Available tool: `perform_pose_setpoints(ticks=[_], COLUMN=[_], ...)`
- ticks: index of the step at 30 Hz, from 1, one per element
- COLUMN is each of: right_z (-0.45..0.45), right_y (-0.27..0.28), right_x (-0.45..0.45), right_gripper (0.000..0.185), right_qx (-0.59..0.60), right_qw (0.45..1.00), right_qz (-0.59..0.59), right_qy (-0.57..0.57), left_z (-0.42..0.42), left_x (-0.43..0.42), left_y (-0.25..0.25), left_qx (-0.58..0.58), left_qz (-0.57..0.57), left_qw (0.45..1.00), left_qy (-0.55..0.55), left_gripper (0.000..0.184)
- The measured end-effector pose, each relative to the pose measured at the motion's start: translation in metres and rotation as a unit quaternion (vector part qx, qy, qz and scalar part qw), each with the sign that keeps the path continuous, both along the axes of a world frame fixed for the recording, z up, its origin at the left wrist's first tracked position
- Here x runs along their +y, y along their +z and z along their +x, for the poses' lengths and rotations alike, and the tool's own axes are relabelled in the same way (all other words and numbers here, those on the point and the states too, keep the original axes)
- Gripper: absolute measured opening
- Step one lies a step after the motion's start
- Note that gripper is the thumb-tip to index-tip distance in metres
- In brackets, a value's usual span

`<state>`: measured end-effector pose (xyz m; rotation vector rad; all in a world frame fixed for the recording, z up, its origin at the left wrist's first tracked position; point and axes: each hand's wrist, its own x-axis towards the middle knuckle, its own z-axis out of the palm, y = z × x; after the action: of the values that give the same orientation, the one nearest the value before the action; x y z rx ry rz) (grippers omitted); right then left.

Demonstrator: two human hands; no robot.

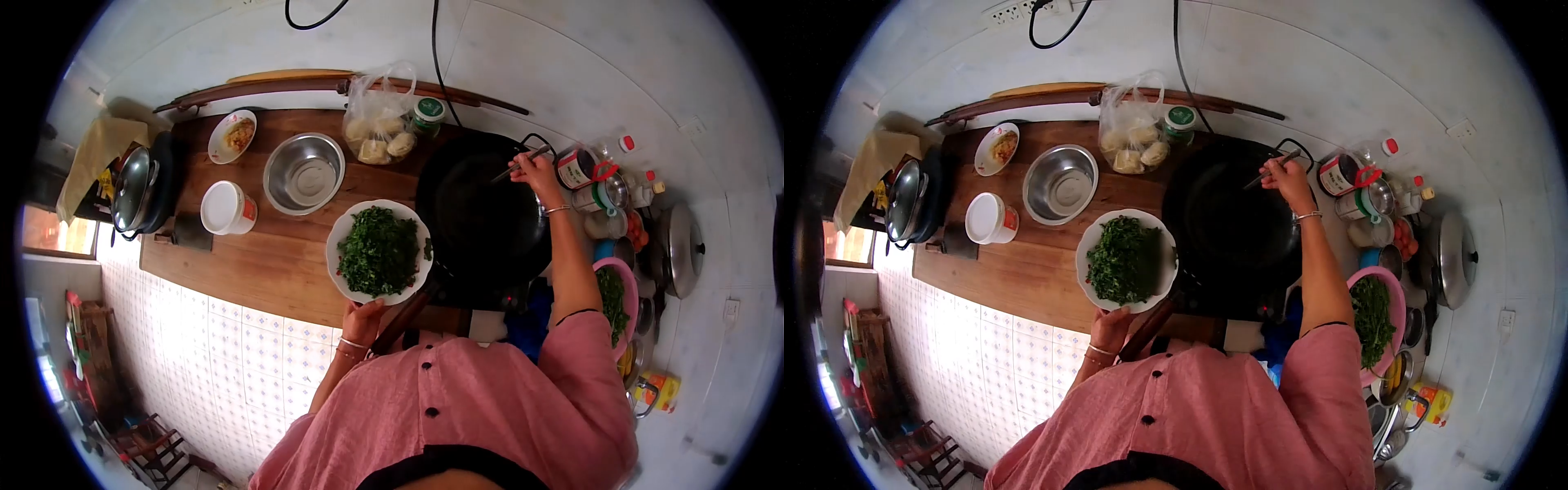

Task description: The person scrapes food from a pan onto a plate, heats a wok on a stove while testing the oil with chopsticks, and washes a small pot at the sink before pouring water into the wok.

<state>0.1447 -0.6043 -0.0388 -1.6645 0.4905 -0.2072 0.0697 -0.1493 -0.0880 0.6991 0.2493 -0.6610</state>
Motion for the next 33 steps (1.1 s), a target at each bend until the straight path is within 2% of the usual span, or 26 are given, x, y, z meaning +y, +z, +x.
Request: perform_pose_setpoints(ticks=[2,5,8,10,12,14,16,19,21,25,29,31,33], right_z=[0.003,0.011,0.018,0.016,0.008,0.002,-0.009,-0.029,-0.047,-0.079,-0.105,-0.106,-0.109], right_y=[0.011,0.027,0.017,0.011,0.004,0.001,0.002,0.008,0.02,0.048,0.05,0.05,0.04], right_x=[-0.008,-0.017,-0.016,0.002,0.02,0.025,0.023,-0.003,-0.021,-0.022,-0.007,0.009,0.015], right_gripper=[0.026,0.024,0.024,0.025,0.027,0.028,0.029,0.027,0.025,0.02,0.025,0.031,0.032], right_qx=[0.007,-0.082,-0.086,-0.069,-0.011,0.011,0.016,-0.027,-0.001,0.047,0.071,0.114,0.087], right_qw=[1.0,0.993,0.993,0.996,0.999,0.997,0.996,0.993,0.99,0.975,0.974,0.965,0.966], right_qz=[-0.021,-0.058,-0.038,-0.034,0.047,0.073,0.083,0.078,0.006,-0.057,-0.091,-0.166,-0.181], right_qy=[0.009,-0.056,-0.068,-0.053,0.005,0.02,0.009,-0.084,-0.142,-0.212,-0.195,-0.167,-0.162], left_z=[0.0,-0.001,0.001,0.003,0.003,0.003,0.003,0.001,0.001,0.002,0.003,0.004,0.006], left_x=[0.001,0.002,0.0,0.0,0.0,0.001,0.001,0.002,0.002,0.0,0.001,0.001,0.001], left_y=[-0.001,-0.003,0.001,0.003,0.004,0.0,-0.005,-0.01,-0.007,-0.004,-0.001,-0.002,-0.002], left_qx=[0.011,0.022,0.017,0.011,0.01,0.007,0.009,0.0,0.009,0.025,0.028,0.023,0.015], left_qz=[0.002,0.003,-0.002,-0.007,-0.011,-0.009,-0.008,-0.003,-0.005,-0.012,-0.016,-0.016,-0.017], left_qw=[1.0,1.0,1.0,1.0,1.0,1.0,1.0,1.0,1.0,1.0,0.999,0.999,0.999], left_qy=[-0.003,-0.009,-0.011,-0.013,-0.008,-0.008,-0.008,-0.005,-0.007,0.001,-0.02,-0.021,-0.023], left_gripper=[0.056,0.056,0.056,0.057,0.057,0.057,0.057,0.057,0.057,0.055,0.058,0.058,0.059])
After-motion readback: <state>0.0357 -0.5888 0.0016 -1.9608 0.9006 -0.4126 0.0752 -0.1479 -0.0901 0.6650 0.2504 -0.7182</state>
